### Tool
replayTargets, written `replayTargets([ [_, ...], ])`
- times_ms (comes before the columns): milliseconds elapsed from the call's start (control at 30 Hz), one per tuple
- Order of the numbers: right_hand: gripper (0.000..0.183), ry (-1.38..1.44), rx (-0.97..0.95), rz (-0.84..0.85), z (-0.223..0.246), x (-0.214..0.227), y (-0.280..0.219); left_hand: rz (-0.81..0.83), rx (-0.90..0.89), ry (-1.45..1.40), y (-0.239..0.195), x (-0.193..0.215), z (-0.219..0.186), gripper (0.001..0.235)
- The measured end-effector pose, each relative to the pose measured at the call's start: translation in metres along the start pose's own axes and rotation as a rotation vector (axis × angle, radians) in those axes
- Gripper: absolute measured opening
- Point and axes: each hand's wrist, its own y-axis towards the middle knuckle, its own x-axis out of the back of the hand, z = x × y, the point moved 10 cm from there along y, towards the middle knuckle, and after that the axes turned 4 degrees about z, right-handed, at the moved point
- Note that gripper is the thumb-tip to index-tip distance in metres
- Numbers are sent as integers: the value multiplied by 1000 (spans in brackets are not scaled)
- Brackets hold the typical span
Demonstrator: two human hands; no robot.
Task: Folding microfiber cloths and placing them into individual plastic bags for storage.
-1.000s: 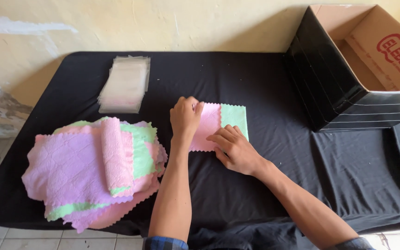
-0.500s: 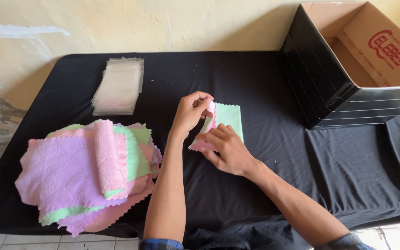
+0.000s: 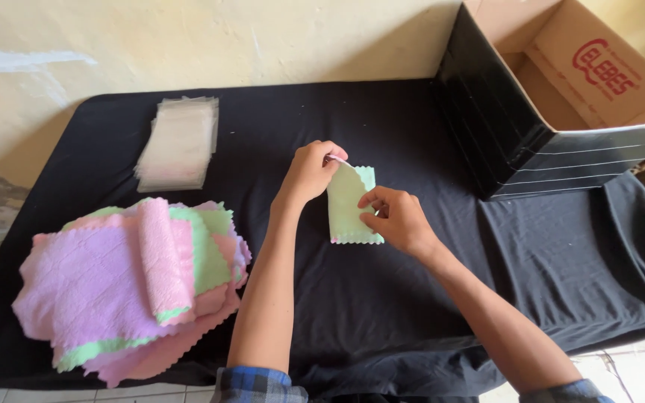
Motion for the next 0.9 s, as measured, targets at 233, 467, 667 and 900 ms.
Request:
replayTargets([
  [233, 34, 4, 7, 142, -20, -3, -12, 54, -35, 473, 32, -39, 15, 15],
  [467, 20, -59, 65, 70, -20, -1, -19, 90, -146, 657, 49, -63, 15, 5],
  [667, 25, -79, 172, 84, -7, 1, -22, 40, -223, 680, 58, -73, 12, 3],
  [900, 19, -174, 189, 75, -9, -2, -21, 7, -252, 718, 56, -77, 11, 7],
])
